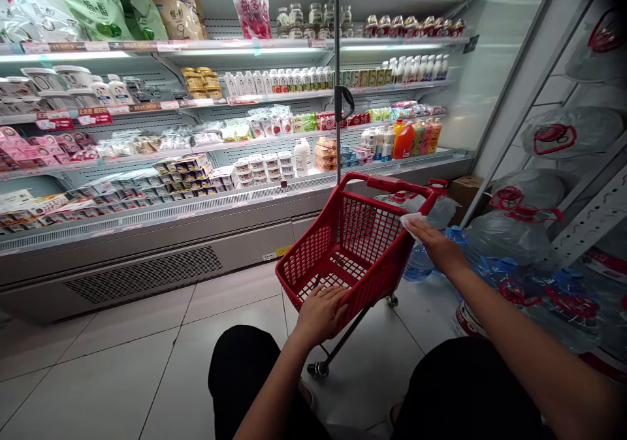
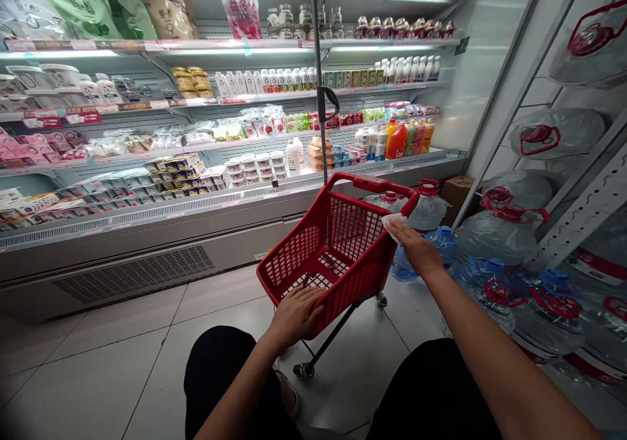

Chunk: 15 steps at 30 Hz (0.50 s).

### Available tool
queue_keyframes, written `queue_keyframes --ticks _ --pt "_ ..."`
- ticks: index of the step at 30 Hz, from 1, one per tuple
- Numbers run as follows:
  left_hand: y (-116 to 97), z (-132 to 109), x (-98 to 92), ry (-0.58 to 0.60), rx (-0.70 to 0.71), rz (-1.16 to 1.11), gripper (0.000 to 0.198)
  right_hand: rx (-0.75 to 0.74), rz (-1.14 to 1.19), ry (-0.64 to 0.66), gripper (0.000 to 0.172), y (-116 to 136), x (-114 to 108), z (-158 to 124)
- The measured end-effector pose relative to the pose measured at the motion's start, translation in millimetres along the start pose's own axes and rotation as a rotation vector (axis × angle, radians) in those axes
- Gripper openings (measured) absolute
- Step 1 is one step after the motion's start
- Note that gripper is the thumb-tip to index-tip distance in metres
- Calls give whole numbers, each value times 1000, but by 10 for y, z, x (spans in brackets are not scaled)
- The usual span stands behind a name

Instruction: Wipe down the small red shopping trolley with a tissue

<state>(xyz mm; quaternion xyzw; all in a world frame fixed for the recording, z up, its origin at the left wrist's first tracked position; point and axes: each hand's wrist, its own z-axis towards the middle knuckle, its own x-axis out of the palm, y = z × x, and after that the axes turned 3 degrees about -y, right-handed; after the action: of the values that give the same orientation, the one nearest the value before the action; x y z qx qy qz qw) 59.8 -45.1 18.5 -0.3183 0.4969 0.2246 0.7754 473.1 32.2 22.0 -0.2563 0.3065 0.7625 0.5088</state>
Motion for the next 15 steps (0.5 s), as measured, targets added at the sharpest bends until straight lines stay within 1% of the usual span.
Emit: queue_keyframes --ticks 2,4,6,8,10,12,14,15 --pt "-22 -2 1 -7 -6 -5 40 66 -4 -45 71 -73 18 54" --pt "-39 2 2 -13 -13 -4 38 120 15 -108 71 -22 91 50" --pt "-51 11 8 -20 -19 6 38 176 54 -177 70 156 220 -19" --pt "-62 26 17 -28 -18 14 37 208 93 -226 72 425 385 -142" --pt "-76 46 26 -26 -15 13 36 211 123 -243 78 717 548 -286" --pt "-95 68 34 -18 -17 6 35 209 149 -247 82 950 671 -410" --pt "-119 84 41 -12 -24 0 34 218 179 -231 83 1063 731 -472" --pt "-133 89 45 -12 -26 -2 34 228 192 -220 82 1066 737 -470"
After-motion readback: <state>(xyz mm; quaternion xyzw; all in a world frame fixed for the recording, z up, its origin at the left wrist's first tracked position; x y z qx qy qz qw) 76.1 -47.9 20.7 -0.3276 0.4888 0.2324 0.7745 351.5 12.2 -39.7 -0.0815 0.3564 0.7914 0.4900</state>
